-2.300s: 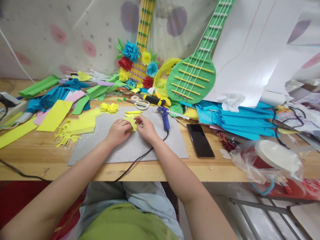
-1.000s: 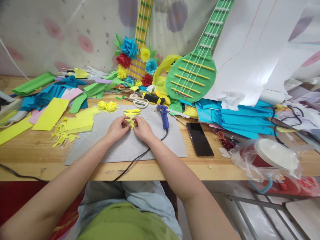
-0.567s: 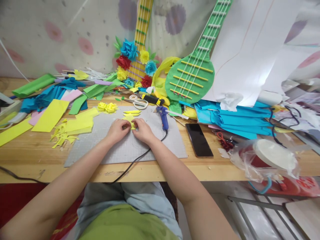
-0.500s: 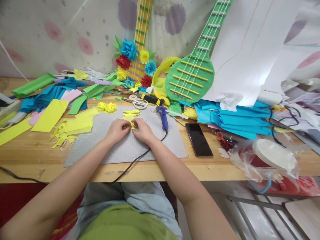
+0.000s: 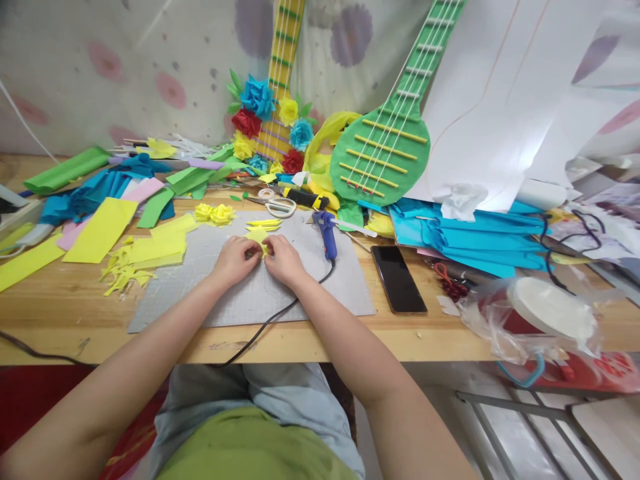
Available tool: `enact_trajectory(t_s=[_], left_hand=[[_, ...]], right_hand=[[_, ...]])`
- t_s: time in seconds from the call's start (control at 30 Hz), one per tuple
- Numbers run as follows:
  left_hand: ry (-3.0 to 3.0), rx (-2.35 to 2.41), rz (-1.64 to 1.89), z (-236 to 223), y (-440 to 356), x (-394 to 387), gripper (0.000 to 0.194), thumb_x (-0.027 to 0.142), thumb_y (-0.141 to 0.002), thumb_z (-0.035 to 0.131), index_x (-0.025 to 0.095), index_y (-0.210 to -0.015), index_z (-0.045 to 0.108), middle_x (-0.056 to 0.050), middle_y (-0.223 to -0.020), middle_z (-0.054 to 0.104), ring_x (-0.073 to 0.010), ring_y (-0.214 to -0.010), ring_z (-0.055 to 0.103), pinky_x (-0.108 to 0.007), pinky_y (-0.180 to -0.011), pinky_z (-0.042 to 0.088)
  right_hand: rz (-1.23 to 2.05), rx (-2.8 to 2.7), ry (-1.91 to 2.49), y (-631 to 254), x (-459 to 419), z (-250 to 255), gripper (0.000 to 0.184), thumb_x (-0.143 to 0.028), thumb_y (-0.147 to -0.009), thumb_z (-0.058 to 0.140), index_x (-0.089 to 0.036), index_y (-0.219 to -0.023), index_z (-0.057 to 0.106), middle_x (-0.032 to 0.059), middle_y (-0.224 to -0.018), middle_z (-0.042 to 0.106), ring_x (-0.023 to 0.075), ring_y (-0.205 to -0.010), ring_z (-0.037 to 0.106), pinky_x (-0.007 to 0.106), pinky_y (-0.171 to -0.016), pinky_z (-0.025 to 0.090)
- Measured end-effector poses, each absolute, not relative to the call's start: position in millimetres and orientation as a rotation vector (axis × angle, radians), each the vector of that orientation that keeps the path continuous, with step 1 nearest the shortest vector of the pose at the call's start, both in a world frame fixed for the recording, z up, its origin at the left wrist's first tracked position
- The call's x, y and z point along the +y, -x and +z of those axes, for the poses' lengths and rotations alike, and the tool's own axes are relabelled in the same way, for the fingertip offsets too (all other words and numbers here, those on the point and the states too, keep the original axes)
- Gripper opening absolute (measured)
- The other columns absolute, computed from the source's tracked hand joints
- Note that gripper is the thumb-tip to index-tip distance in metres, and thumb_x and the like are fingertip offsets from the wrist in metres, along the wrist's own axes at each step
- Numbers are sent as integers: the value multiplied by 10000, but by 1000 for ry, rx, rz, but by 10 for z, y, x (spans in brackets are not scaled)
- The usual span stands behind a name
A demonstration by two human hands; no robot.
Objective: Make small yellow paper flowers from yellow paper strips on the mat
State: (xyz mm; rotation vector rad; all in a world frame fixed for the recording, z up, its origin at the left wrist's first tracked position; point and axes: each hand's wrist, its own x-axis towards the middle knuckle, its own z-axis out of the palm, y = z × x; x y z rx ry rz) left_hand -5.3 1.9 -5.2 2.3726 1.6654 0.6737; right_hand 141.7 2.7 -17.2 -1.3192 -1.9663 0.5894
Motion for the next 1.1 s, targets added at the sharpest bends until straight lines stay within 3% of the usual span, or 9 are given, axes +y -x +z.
enact_trajectory(t_s=[0.27, 0.7, 0.9, 1.1], left_hand=[[-2382, 1724, 673, -70, 47, 12, 151, 319, -718, 564, 207, -788, 638, -44, -845, 636, -222, -878, 507, -352, -790, 368], [-2319, 1738, 646, -69, 79, 29, 160, 229, -737, 506, 231, -810, 649, -40, -842, 626, -229, -913, 509, -369, -802, 352], [-2308, 1745, 626, -48, 73, 24, 162, 255, -741, 510, 226, -811, 654, -46, -854, 626, -233, -917, 511, -373, -810, 356], [-2309, 1752, 621, -54, 75, 19, 160, 268, -739, 521, 222, -818, 652, -47, -864, 630, -232, -914, 507, -376, -818, 356]], right_hand=[[603, -1940, 1362, -1396, 30, -170, 294, -75, -664, 461, -174, -930, 534, 30, -897, 535, 117, -775, 529, 278, -786, 442], [593, -2018, 1293, -1445, 7, -170, 353, -72, -652, 469, -183, -984, 518, 27, -909, 518, 131, -845, 517, 279, -810, 430], [444, -2048, 1422, -1343, -15, -144, 209, -187, -735, 496, -176, -937, 548, 56, -896, 526, 166, -846, 505, 311, -800, 420], [364, -2076, 1475, -1284, -44, -138, 228, -190, -750, 487, -169, -967, 551, 86, -930, 530, 197, -870, 502, 349, -819, 415]])
